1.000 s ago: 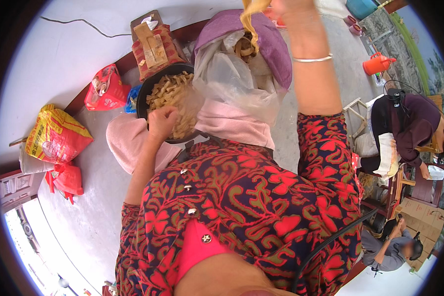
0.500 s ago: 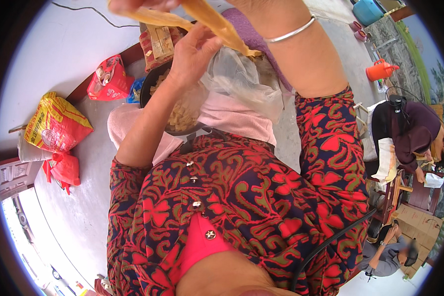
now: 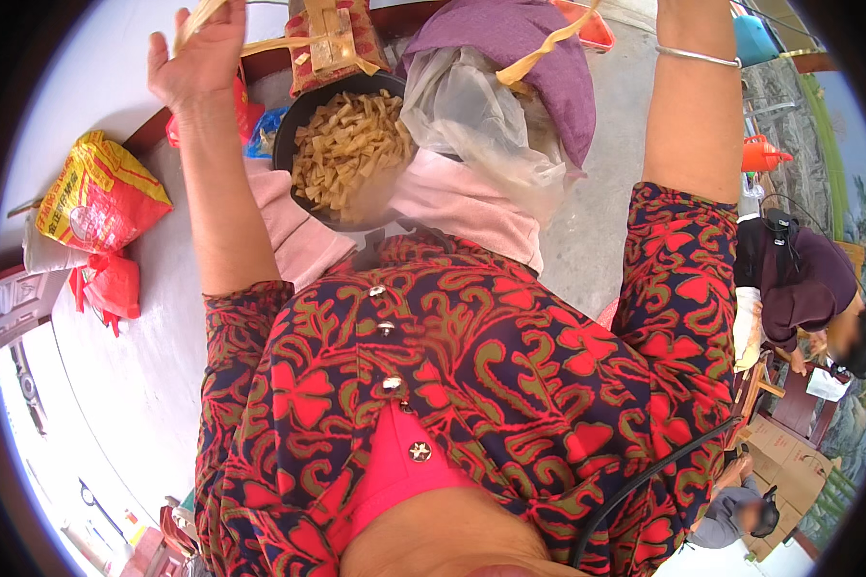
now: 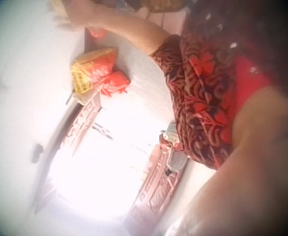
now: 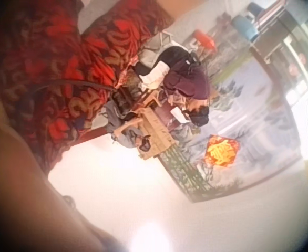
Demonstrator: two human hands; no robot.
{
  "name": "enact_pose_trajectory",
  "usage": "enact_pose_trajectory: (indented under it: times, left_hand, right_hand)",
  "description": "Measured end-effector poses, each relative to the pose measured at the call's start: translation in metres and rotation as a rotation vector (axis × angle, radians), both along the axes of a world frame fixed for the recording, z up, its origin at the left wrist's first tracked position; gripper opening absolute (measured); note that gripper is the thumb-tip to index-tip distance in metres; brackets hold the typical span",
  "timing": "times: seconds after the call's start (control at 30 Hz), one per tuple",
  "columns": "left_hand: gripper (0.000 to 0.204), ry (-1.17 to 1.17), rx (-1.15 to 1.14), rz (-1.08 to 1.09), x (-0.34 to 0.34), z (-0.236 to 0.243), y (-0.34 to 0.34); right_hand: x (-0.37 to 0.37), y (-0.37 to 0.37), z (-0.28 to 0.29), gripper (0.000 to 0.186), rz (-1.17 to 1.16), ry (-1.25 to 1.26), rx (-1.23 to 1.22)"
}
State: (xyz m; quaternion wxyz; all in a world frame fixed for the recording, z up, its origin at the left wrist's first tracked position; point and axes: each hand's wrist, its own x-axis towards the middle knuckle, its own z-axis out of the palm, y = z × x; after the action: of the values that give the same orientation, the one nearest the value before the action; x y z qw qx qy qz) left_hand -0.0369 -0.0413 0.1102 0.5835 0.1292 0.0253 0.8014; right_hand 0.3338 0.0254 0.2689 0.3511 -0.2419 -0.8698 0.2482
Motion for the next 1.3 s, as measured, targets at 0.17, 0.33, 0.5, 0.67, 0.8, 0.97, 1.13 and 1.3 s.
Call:
enact_pose_trajectory:
  times: [0.17,0.33,0.5,0.67,0.8,0.97,1.13,1.3]
  left_hand:
    - [0.041,-0.119,-0.026,0.051,-0.045,-0.031,-0.003]
    - [0.023,0.237,-0.186,-0.060,-0.036,-0.073,-0.003]
    - [0.024,1.002,-0.547,-0.201,0.085,-0.085,-0.005]
    - [0.025,1.577,-0.581,-0.119,0.094,-0.076,-0.003]
    - [0.017,1.730,-0.047,0.227,0.085,-0.109,-0.002]
    - [0.020,1.321,-0.635,-0.402,0.087,-0.066,-0.006]
    - [0.047,1.406,-0.198,-0.157,0.042,-0.090,0.007]
    - [0.052,1.005,-0.174,0.037,0.037,-0.043,0.016]
  right_hand:
    - [0.044,0.125,-0.084,0.025,-0.536,-0.082,0.393]
    - [0.014,0.145,-0.174,0.026,-0.479,-0.740,0.271]
    - [-0.108,0.013,-0.198,0.044,0.417,-0.330,-0.279]
    - [-0.139,0.029,-0.241,0.024,0.336,0.040,-0.618]
    - [-0.171,0.011,-0.228,0.018,0.553,0.197,-0.560]
    - [-0.195,0.014,-0.196,0.025,0.501,0.409,-0.908]
    - [-0.202,0.023,-0.178,0.034,0.591,0.492,-1.056]
    - [-0.201,0.019,-0.212,0.031,0.599,0.419,-1.374]
